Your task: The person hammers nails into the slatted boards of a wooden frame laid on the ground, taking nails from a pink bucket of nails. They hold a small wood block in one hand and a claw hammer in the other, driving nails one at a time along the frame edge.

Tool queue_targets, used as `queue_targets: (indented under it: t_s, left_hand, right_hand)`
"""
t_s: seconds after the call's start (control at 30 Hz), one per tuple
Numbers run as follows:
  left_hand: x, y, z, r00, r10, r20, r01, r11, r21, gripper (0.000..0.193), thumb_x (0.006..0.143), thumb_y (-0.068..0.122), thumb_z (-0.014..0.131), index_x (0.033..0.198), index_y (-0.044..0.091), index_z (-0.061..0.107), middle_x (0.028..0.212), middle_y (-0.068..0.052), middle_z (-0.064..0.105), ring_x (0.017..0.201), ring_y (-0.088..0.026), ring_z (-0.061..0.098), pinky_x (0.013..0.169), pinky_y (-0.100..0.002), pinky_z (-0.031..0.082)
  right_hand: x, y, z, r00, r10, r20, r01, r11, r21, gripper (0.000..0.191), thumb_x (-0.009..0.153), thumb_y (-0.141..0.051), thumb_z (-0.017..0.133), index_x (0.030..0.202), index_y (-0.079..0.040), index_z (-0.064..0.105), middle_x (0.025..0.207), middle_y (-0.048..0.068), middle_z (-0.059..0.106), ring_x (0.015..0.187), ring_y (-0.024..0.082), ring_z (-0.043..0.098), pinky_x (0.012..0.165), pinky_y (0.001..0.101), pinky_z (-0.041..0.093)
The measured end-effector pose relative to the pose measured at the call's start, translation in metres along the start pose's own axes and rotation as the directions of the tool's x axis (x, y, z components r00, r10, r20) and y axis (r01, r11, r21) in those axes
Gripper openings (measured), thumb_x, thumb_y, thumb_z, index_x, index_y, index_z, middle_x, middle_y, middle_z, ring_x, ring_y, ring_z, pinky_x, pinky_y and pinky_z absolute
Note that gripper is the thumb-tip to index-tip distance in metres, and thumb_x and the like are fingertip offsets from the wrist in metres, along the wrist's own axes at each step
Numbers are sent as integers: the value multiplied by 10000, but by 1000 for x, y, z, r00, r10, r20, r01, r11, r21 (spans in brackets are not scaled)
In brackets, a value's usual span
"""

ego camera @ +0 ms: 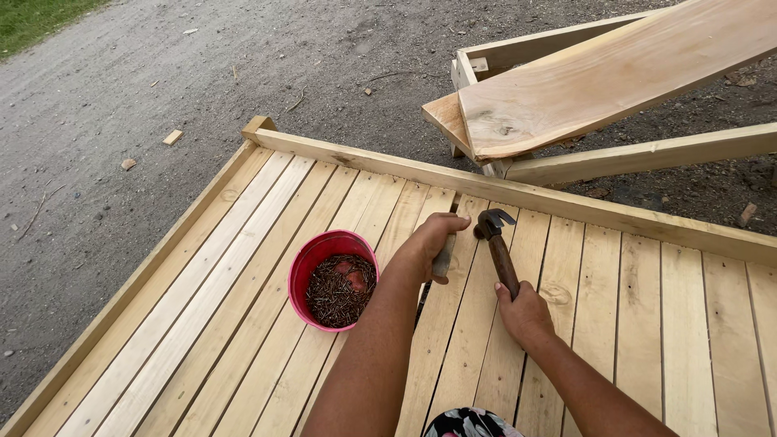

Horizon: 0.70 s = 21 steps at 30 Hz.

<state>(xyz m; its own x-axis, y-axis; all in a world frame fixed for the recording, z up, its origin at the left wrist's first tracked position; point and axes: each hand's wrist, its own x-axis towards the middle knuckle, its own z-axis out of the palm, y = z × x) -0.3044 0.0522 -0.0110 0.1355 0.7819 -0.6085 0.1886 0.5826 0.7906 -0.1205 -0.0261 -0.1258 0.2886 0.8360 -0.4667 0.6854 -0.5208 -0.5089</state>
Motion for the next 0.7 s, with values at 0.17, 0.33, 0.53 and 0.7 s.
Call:
queue_targets:
  t_s: [0.17,0.33,0.53,0.7]
  left_hand:
    - [0,-26,2,991,-128,-28,128,992,-23,851,880,316,670,1592,199,220,1277,-203,538,990,-337,671,707,-477,660]
    - [-20,-62,-9,991,-131,28,133,989,-59,892,876,286,633,1627,344,155,1092,-158,553,771,-225,584,625,-386,569]
    - [7,-25,-9,979,-201,22,202,966,-162,776,890,351,694,1515,-26,430,1000,-203,576,661,-222,623,470,-319,558]
    - [-9,-36,9,992,-128,-9,127,988,-93,789,831,267,648,1546,212,319,1131,-172,533,726,-252,552,533,-367,503]
  right_hand:
    - [-5,0,0,1000,10,10,-9,998,-68,583,1035,-561,421,1218,-38,603,847,125,700,736,235,705,703,443,582]
    - [-6,-2,-1,1000,4,24,-3,998,-57,571,1038,-546,409,1250,-45,581,828,104,688,717,218,700,688,445,585]
    - [-4,1,-4,1000,-10,13,11,998,-58,599,1035,-565,416,1247,-29,580,855,133,695,738,245,705,712,452,584]
    - [-8,4,-1,1000,2,28,-1,999,-53,602,1025,-575,424,1236,-34,583,878,148,710,780,261,728,743,457,593]
